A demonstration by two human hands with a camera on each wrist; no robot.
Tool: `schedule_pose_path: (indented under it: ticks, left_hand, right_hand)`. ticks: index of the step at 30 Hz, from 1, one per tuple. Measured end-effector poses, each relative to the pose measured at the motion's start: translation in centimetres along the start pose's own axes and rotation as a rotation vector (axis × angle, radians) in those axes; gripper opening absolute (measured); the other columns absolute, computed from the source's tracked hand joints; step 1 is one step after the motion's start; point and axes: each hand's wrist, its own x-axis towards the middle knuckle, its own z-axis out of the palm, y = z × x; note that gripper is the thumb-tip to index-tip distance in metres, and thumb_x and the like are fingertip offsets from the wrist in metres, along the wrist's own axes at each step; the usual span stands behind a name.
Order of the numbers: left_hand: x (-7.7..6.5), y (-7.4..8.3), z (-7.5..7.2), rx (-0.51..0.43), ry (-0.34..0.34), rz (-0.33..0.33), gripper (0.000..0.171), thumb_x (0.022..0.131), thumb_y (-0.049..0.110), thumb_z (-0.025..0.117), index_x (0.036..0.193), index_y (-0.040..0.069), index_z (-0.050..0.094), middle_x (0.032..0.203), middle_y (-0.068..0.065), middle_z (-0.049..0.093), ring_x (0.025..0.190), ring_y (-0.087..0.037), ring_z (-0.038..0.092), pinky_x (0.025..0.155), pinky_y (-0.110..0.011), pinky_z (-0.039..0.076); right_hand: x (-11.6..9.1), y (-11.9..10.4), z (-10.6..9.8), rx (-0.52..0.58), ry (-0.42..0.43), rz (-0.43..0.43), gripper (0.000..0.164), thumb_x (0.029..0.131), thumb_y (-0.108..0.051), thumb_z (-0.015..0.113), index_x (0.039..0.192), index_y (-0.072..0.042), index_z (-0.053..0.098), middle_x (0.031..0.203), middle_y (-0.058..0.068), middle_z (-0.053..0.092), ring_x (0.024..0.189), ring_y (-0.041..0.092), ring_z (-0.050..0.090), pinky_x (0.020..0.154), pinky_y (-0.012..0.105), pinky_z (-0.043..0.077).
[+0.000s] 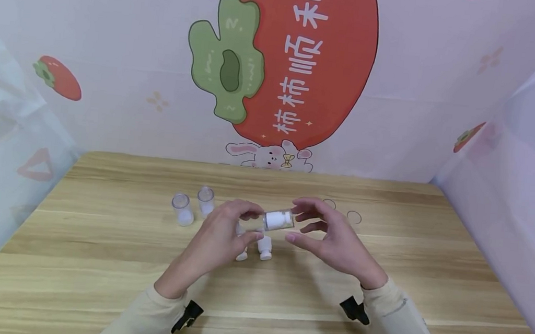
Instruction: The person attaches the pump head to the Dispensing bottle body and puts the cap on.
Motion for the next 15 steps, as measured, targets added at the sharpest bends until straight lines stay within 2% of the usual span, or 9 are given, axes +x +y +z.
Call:
schedule_pose_path:
  ticks: [6,10,15]
  left_hand:
    - [0.6,0.0,-0.1,-0.101,-0.009,-0.103,0.038,0.084,0.007,0.083,0.118,0.003,0.068,0.113,-0.011,0.069,0.106,-0.03,0.065,0.094,-0.046,0.052]
    - [1.3,-0.2,-0.1,-0.171,-0.001,-0.177,0.04,0.086,0.01,0.082,0.121,0.003,0.065,0.113,-0.01,0.067,0.105,-0.03,0.063,0.093,-0.046,0.052]
    - [2.3,-0.7,0.0,-0.292,0.008,-0.269,0.041,0.087,0.011,0.081,0.123,0.001,0.063,0.112,-0.011,0.065,0.107,-0.032,0.062,0.091,-0.043,0.053]
  right_hand:
    - [-0.3,0.2,-0.9,-0.077,0.019,0.026,0.056,0.085,-0.017,0.084,0.134,-0.01,0.057,0.119,0.004,0.065,0.103,0.019,0.065,0.086,0.036,0.057]
    - [-0.6,0.2,-1.0,-0.105,0.029,0.043,0.048,0.087,-0.012,0.082,0.129,-0.009,0.059,0.116,0.003,0.065,0.1,0.017,0.066,0.084,0.036,0.057]
    - [-1.0,0.1,-0.7,-0.14,-0.013,0.028,0.037,0.087,-0.009,0.081,0.119,-0.009,0.064,0.11,0.0,0.067,0.093,0.016,0.067,0.081,0.035,0.057]
